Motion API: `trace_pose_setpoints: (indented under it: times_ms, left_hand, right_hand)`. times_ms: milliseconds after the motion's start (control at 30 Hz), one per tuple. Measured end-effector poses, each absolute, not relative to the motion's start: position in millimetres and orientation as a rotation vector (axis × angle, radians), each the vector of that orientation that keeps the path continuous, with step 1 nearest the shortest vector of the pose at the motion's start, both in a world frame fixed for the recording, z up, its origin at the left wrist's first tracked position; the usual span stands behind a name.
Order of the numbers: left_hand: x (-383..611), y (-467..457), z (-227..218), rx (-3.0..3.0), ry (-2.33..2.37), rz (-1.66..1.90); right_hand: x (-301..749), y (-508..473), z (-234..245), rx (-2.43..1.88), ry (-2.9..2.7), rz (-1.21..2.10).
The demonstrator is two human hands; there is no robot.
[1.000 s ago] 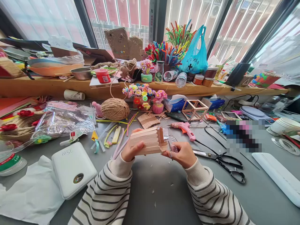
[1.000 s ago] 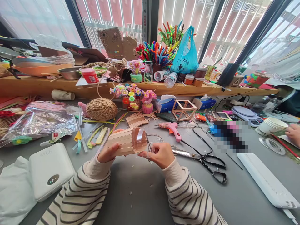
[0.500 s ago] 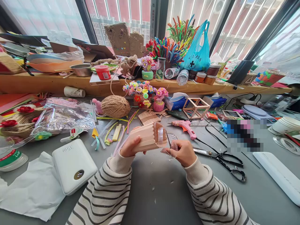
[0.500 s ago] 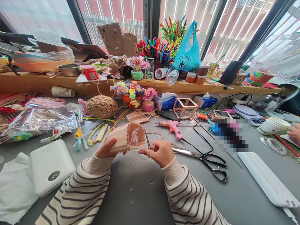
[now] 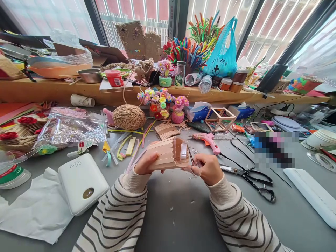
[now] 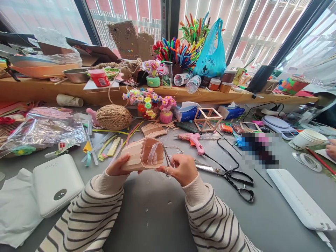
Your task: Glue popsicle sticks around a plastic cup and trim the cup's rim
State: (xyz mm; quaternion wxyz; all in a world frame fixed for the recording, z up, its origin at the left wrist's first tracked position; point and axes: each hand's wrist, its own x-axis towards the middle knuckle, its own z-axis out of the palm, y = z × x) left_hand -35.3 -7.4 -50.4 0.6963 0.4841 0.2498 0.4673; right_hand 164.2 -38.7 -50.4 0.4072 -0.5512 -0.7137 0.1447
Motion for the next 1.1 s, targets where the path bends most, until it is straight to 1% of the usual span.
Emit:
trace_pose_setpoints:
  times_ms: [367, 433, 567, 767, 900, 1100]
  left_hand:
    - [-34.3, -12.8, -43.9, 0.989, 0.492, 1.000]
    - [-33.8, -12.8, -46.6, 0.994, 0.486, 1.046]
    - [-33.8, -5.9, -57.2, 1.051, 0.505, 1.201]
    - [-39.4, 6.8, -69.8, 1.240, 0.528, 1.222]
    - [-43.5, 9.8, -77.7, 1.342, 0.460, 1.241]
    - [-43.3, 8.8, -80.0, 1.329, 0.475, 1.266]
  right_hand:
    - [159.8, -37.8, -51.4, -1.321, -1.730, 0.324]
    - [159.5, -37.9, -51.7, -1.342, -1.708, 0.346]
    - [158.3, -38.9, -50.9, -1.372, -1.658, 0.441]
    - [158.7, -40.1, -51.8, -1.445, -1.648, 0.726]
    - [160.4, -40.1, -53.4, -1.489, -1.641, 0.783]
    - [160.5, -40.4, -51.8, -1.528, -1.607, 0.889]
